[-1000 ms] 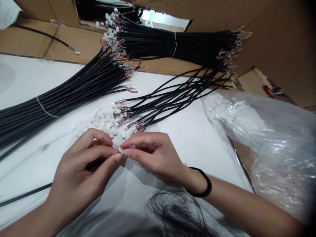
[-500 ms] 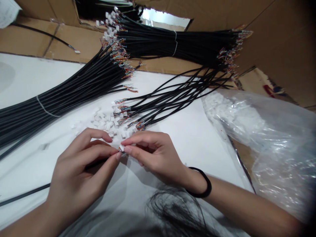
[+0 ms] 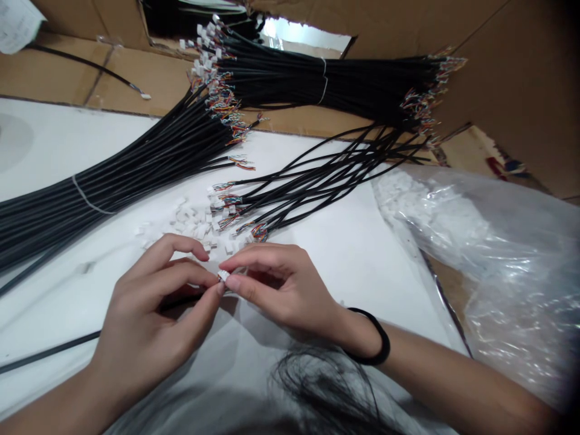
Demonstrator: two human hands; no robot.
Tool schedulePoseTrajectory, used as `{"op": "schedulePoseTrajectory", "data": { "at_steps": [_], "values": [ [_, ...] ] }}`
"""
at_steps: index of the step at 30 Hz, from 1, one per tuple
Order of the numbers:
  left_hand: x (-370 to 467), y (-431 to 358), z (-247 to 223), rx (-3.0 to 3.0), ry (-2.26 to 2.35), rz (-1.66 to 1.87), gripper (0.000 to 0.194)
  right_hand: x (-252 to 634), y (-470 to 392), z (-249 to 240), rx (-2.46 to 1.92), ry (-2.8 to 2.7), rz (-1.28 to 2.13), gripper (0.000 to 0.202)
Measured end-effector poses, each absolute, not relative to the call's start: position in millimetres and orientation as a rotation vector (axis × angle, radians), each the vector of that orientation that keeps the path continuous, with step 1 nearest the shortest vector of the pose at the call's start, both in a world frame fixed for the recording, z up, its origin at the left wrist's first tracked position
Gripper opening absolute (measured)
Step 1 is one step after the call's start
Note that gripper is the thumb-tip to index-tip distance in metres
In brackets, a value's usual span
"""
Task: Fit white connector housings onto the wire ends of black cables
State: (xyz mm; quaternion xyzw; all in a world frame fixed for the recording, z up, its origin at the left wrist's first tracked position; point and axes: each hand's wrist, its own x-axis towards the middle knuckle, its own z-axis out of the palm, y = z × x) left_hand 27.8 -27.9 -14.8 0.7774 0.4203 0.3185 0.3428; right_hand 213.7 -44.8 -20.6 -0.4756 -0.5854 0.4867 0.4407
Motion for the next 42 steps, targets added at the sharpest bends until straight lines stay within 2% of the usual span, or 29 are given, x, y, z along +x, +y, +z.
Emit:
{"op": "schedulePoseTrajectory", "data": {
  "at_steps": [6,13,23,32,42],
  "values": [
    [30.9,-32.0,-11.8,1.83,1.124,0.829,0.006,215.6,-43.5,-22.0,-1.206,-1.371,1.373,0.017],
    [29.5,-30.6,-11.4,2.056,0.951,0.836,0.017,216.6,-42.8,-24.3,-1.185,-1.345,1.422,0.017],
    [27.6,-26.7,-13.7,2.126,0.859,0.826,0.014,215.7,-41.2,-26.2,-1.127,-1.316,1.436,0.015],
    [26.7,-23.8,-12.6,2.049,0.977,0.776,0.011,216.5,-40.3,-23.9,-1.054,-1.319,1.434,0.012],
    [28.4,-28.2,-12.5,2.057,1.128,0.92,0.005,215.2,-40.0,-23.3,-1.029,-1.264,1.459,0.006]
  ]
}}
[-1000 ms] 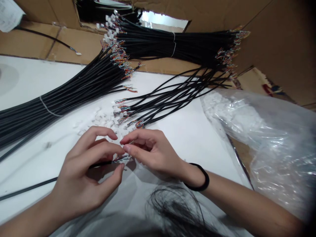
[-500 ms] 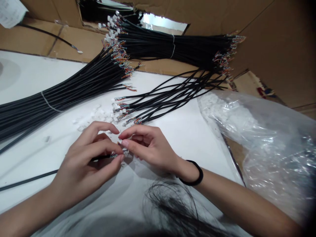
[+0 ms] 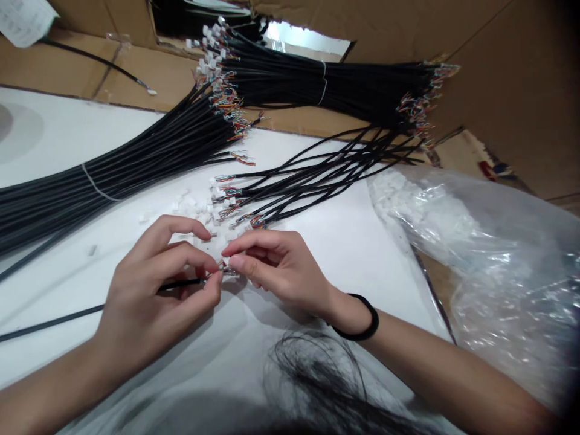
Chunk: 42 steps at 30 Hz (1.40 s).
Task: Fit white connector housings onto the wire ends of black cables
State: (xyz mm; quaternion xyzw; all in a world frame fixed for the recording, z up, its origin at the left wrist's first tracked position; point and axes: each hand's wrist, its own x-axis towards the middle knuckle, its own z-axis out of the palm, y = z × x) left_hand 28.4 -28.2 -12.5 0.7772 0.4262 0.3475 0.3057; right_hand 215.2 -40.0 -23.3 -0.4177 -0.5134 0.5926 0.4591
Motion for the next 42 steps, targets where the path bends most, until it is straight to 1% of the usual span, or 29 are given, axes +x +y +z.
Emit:
{"op": "schedulePoseTrajectory", "data": {
  "at_steps": [7,10,13,20,29,34,38,42],
  "values": [
    [29.9,-30.4,-12.5,2.046,1.142,0.926,0.009,215.7,-42.6,-23.1,-1.073,-1.285,1.463,0.006],
    [30.6,-30.1,-13.1,2.026,1.125,0.916,0.013,215.7,-43.0,-21.8,-1.101,-1.306,1.462,0.012],
    [31.3,-30.4,-13.8,2.021,1.109,0.896,0.014,215.3,-43.1,-20.6,-1.125,-1.333,1.436,0.018],
    [34.0,-30.8,-12.5,1.976,1.13,0.901,0.017,216.8,-43.3,-18.7,-1.164,-1.402,1.399,0.011],
    [33.2,-30.5,-10.1,1.944,1.111,0.862,0.016,217.1,-44.2,-19.8,-1.173,-1.378,1.409,0.01],
    [33.9,-27.3,-8.4,1.928,1.124,0.837,0.017,217.9,-43.8,-18.3,-1.191,-1.439,1.356,0.014],
    [32.9,-24.1,-7.0,1.841,1.11,0.813,0.012,220.3,-42.6,-17.4,-1.164,-1.557,1.313,0.016],
    [31.3,-23.4,-6.7,1.822,1.097,0.76,0.009,220.2,-41.8,-18.9,-1.206,-1.49,1.354,0.014]
  ]
}}
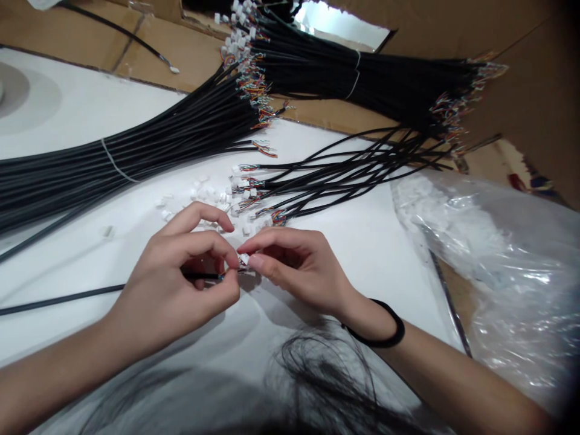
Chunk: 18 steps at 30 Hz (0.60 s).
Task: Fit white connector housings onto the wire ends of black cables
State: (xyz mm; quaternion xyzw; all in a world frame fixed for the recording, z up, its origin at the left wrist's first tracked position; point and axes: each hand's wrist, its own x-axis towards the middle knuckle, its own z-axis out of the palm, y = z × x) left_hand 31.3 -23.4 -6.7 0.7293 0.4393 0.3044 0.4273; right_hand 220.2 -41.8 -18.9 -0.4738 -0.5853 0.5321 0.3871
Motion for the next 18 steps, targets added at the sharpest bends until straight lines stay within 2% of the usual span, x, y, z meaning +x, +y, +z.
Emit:
{"op": "schedulePoseTrajectory", "data": {
  "at_steps": [10,15,18],
  "values": [
    [29.7,-23.4,-10.2,2.058,0.962,0.79,0.009,216.5,-41.2,-21.8,-1.168,-1.32,1.478,0.011],
    [25.5,-24.4,-14.1,2.206,0.824,0.775,0.011,218.3,-39.8,-20.9,-1.163,-1.278,1.516,0.023],
    [24.9,-24.1,-13.6,2.223,0.856,0.79,0.011,219.0,-39.6,-19.9,-1.159,-1.282,1.505,0.023]
  ]
}}
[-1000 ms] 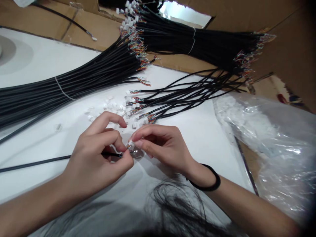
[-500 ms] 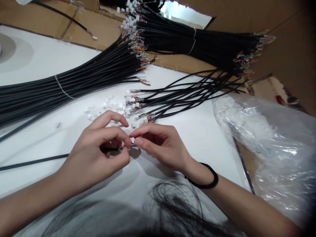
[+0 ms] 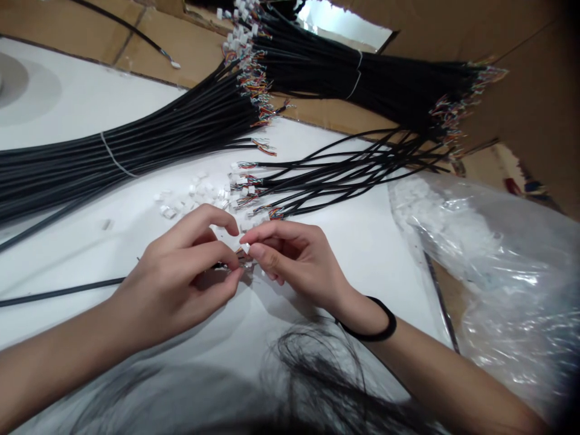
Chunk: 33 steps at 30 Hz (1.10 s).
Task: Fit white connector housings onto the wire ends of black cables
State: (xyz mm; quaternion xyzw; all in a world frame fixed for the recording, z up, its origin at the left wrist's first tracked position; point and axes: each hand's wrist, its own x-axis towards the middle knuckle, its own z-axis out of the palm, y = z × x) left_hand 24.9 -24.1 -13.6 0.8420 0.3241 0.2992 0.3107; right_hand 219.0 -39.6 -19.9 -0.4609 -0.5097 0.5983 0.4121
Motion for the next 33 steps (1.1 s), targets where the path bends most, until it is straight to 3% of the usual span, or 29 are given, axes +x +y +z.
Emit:
{"op": "schedulePoseTrajectory", "data": {
  "at_steps": [18,33],
  "values": [
    [25.8,-28.0,-12.9,2.33,0.929,0.911,0.013,217.5,-39.8,-17.3,-1.091,-1.175,1.578,0.022],
    [30.4,-27.0,-11.3,2.041,1.027,0.891,0.013,214.4,-45.1,-19.9,-1.061,-1.138,1.603,0.012]
  ]
}}
